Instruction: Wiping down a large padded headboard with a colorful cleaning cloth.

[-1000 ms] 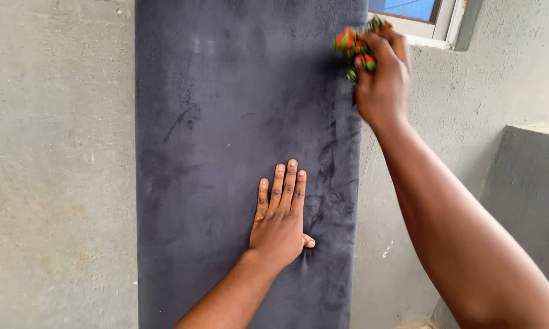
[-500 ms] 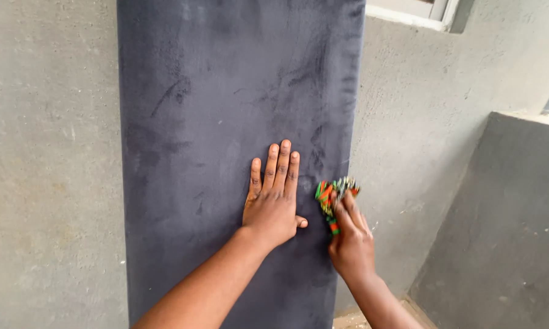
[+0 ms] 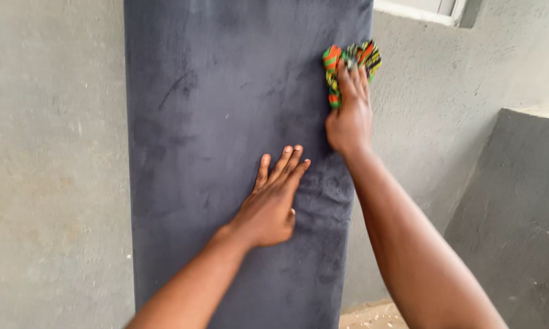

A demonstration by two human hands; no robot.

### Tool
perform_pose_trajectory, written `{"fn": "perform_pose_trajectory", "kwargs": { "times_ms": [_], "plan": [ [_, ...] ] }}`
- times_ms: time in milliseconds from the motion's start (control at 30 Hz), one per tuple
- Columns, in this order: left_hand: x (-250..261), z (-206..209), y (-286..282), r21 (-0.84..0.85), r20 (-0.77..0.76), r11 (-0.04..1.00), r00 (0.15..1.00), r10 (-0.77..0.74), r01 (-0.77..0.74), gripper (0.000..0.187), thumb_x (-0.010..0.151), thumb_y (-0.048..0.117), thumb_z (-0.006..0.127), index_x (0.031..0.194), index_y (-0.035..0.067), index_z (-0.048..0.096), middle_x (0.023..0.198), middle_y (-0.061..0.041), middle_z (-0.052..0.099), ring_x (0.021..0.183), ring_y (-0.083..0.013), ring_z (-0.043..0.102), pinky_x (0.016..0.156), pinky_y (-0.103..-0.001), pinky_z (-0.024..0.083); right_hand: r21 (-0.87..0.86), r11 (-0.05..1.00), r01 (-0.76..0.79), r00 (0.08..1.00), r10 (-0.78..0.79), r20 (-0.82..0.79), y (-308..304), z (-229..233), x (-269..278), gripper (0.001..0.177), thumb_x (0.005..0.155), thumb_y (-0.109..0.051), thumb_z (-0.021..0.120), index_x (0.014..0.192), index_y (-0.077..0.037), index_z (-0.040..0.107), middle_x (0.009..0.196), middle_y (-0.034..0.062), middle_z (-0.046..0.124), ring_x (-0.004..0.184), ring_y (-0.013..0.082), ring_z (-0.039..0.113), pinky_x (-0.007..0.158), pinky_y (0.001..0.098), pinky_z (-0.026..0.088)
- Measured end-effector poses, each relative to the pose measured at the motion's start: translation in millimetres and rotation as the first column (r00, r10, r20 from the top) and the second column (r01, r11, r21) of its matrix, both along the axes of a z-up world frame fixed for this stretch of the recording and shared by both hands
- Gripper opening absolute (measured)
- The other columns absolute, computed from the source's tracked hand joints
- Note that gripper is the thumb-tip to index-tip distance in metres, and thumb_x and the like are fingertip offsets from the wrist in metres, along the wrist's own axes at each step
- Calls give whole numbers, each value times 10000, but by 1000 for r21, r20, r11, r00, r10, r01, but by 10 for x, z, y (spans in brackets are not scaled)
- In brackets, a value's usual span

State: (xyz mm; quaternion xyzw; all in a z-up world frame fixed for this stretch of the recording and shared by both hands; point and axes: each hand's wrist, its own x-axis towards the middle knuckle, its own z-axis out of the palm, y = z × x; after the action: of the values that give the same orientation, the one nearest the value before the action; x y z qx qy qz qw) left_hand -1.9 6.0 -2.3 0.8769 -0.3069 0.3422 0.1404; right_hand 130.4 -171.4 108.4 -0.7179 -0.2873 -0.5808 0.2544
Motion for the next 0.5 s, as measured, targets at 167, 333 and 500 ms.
{"fn": "perform_pose_trajectory", "kwargs": {
  "times_ms": [167, 333, 500],
  "plan": [
    [-71, -27, 174, -338, 15, 848, 903, -429, 409, 679, 754, -66, 574, 1407, 19, 408, 1621, -149, 375, 1622, -338, 151, 1300, -528, -5, -95, 995, -37, 990, 24, -137, -103, -1387, -816, 840, 671, 193, 469, 1470, -56, 548, 1584, 247, 417, 1546, 413, 276, 1261, 481, 223],
    [-501, -212, 272, -450, 18, 807, 907, -421, 383, 657, 864, -22, 586, 1486, 19, 381, 1535, -129, 465, 1604, -341, 250, 1302, -485, 201, -95, 988, -125, 917, 78, -391, -392, -2158, -1295, 838, 598, 211, 494, 1380, -65, 616, 1534, 224, 482, 1519, 387, 309, 1208, 458, 290],
    [-941, -587, 587, -362, -166, 923, 965, -203, 132, 600, 824, 1, 604, 1408, 71, 486, 1639, -105, 385, 1583, -324, 233, 1237, -452, 255, 149, 986, -80, 809, 151, -567, -722, -2152, -1231, 484, 748, 103, 711, 1183, -88, 800, 1088, 113, 827, 841, 253, 787, 752, 326, 637]
  ]
}}
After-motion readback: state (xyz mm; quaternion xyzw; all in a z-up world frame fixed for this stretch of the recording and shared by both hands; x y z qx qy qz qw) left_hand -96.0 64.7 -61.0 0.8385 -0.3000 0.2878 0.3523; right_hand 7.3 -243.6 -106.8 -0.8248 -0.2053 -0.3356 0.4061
